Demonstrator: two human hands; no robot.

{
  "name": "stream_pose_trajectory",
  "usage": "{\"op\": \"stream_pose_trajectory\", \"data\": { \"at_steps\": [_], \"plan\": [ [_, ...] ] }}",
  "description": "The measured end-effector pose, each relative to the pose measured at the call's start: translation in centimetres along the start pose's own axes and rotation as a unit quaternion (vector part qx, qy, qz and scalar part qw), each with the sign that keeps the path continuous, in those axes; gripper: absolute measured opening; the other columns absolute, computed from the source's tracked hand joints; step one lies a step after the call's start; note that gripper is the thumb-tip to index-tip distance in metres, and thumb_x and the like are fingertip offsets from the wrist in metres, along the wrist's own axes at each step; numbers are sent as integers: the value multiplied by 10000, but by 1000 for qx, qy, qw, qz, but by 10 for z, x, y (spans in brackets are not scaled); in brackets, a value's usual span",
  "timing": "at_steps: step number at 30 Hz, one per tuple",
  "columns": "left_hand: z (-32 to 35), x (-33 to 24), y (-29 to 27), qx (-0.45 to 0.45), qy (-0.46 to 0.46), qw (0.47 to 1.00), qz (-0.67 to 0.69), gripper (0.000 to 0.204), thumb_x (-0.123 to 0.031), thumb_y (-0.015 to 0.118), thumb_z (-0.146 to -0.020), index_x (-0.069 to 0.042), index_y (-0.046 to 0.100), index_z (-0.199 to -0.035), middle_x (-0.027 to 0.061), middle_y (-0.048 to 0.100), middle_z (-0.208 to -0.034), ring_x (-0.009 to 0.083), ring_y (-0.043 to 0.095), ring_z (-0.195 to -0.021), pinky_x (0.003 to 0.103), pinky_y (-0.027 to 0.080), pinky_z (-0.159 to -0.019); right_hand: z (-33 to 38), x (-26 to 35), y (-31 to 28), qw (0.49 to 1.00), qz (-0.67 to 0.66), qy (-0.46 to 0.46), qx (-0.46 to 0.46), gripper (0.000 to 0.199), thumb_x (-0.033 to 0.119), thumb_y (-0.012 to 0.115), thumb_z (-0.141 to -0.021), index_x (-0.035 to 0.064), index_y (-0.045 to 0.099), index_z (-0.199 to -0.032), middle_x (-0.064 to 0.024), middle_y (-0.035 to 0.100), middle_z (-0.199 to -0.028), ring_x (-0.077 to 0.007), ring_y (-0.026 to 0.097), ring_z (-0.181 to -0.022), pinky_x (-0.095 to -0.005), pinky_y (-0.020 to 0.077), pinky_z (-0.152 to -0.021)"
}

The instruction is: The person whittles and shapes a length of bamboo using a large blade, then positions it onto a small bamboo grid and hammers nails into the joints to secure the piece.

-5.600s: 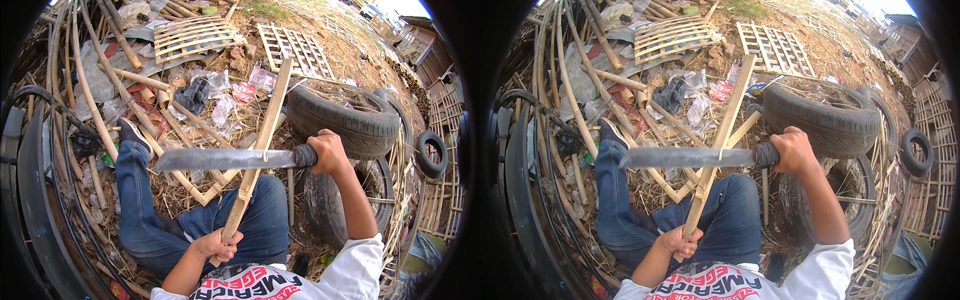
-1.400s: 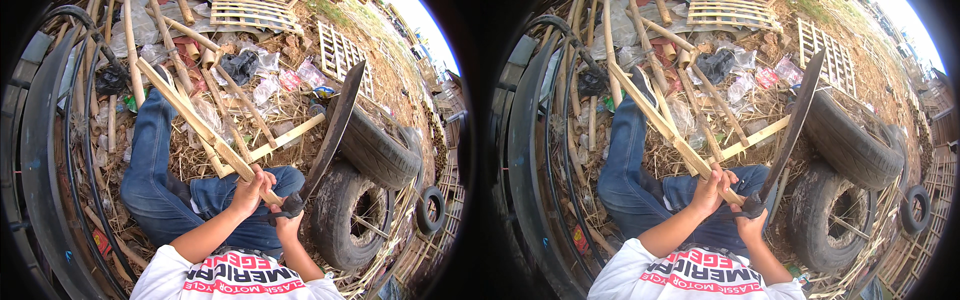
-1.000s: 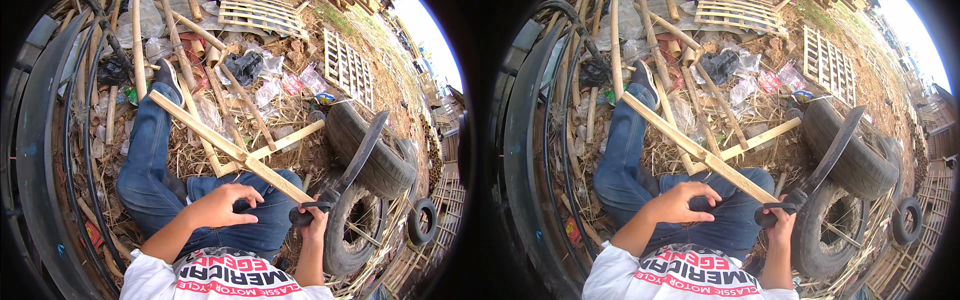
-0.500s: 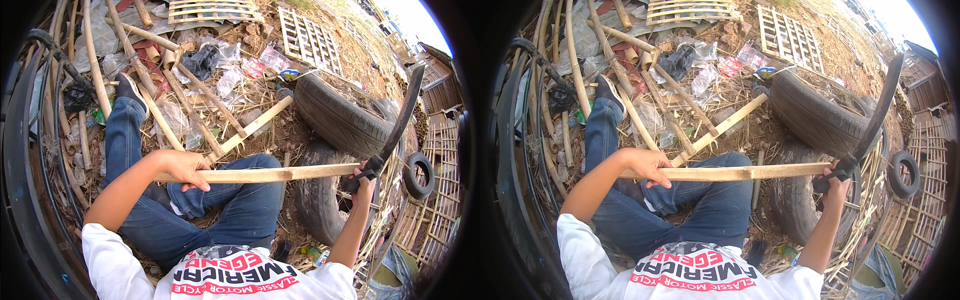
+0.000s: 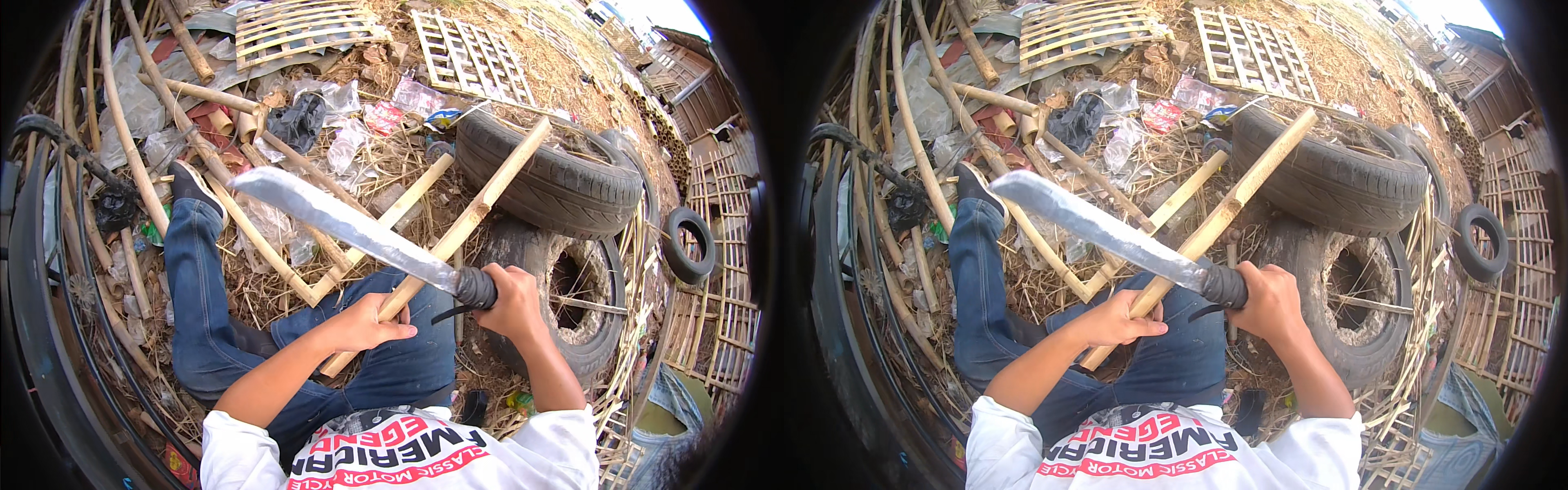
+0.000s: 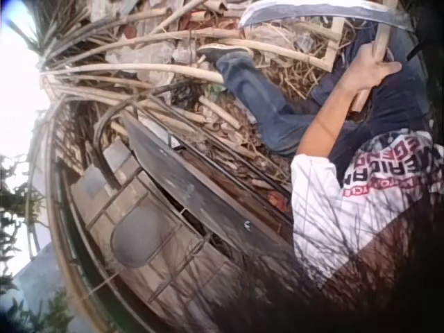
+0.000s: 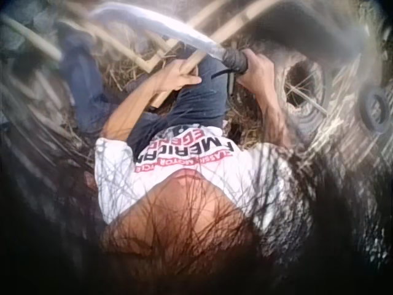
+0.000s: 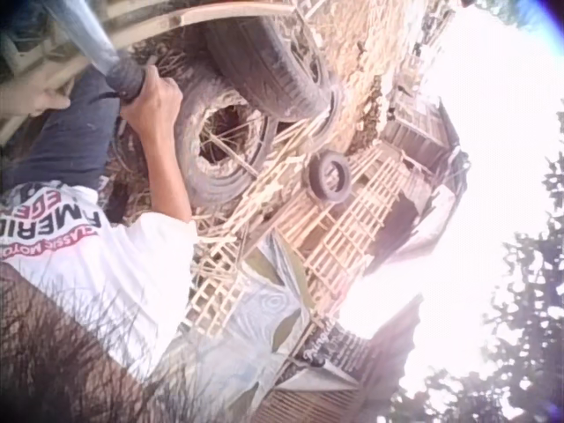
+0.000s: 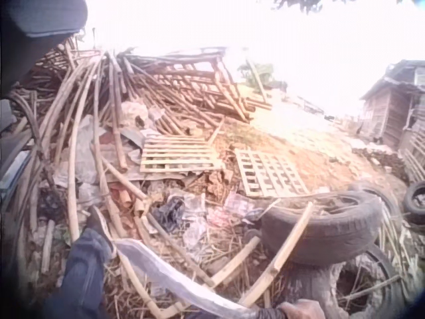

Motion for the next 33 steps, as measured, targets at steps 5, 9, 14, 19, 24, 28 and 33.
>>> {"op": "stream_pose_trajectory", "data": {
  "at_steps": [5, 9, 14, 19, 24, 28, 33],
  "plan": [
    [11, -27, 7, -76, 68, 995, -21, 322, -263, 761, -829, -68, 509, -788, -18, 476, -681, 85, 435, -630, 279, 390, -581, -17, -17, 10, 994, 64, -72, 61, 421, 174, 782, -461, 91, 593, -828, -107, 642, -680, -342, 637, -697, -424, 509, -679],
    [2, -23, 7, -101, 56, 993, -22, 311, -224, 771, -818, -62, 507, -804, -12, 477, -682, 83, 450, -636, 271, 403, -578, -24, -25, 4, 994, 59, -80, 44, 447, 133, 771, -402, 87, 591, -808, -112, 631, -699, -363, 613, -725, -437, 498, -699],
    [8, -25, 9, -107, 47, 993, -1, 308, -205, 777, -815, -59, 505, -813, -19, 480, -693, 70, 446, -628, 253, 401, -567, -35, -39, -9, 991, 98, -80, 49, 468, 135, 774, -399, 91, 588, -826, -111, 644, -738, -363, 616, -782, -430, 495, -753],
    [8, -19, 17, -99, 46, 993, 41, 321, -207, 792, -805, -64, 506, -834, -26, 471, -689, 43, 432, -627, 235, 393, -560, -32, -46, -12, 989, 101, -94, 53, 472, 137, 773, -403, 90, 594, -837, -108, 640, -723, -360, 619, -765, -438, 495, -741],
    [4, -11, 13, -128, 8, 992, 10, 344, -206, 810, -785, -65, 501, -837, -40, 451, -677, 39, 412, -611, 232, 383, -554, -23, -37, 6, 988, 136, -38, 68, 448, 138, 774, -439, 82, 606, -850, -119, 644, -719, -340, 630, -752, -429, 509, -710],
    [3, -17, 15, -146, 101, 984, 21, 368, -181, 835, -753, -64, 494, -827, -49, 425, -622, 38, 387, -557, 228, 359, -506, -13, 13, 15, 992, 72, -52, 91, 360, 162, 789, -493, 76, 591, -782, -124, 662, -698, -354, 629, -689, -433, 515, -696],
    [1, -2, 12, -127, 7, 991, 52, 383, -194, 847, -736, -80, 489, -806, -55, 399, -600, 50, 374, -554, 255, 364, -503, -31, -48, 2, 984, 168, -13, 49, 347, 154, 776, -496, 74, 596, -782, -138, 662, -702, -351, 642, -683, -408, 521, -700]
  ]
}}
Point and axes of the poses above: each hand's wrist, its own z-axis away from the middle knuckle, its own y-axis out of the palm, x = y × z, the point moved 9 cm from there along -z, towards the middle knuckle
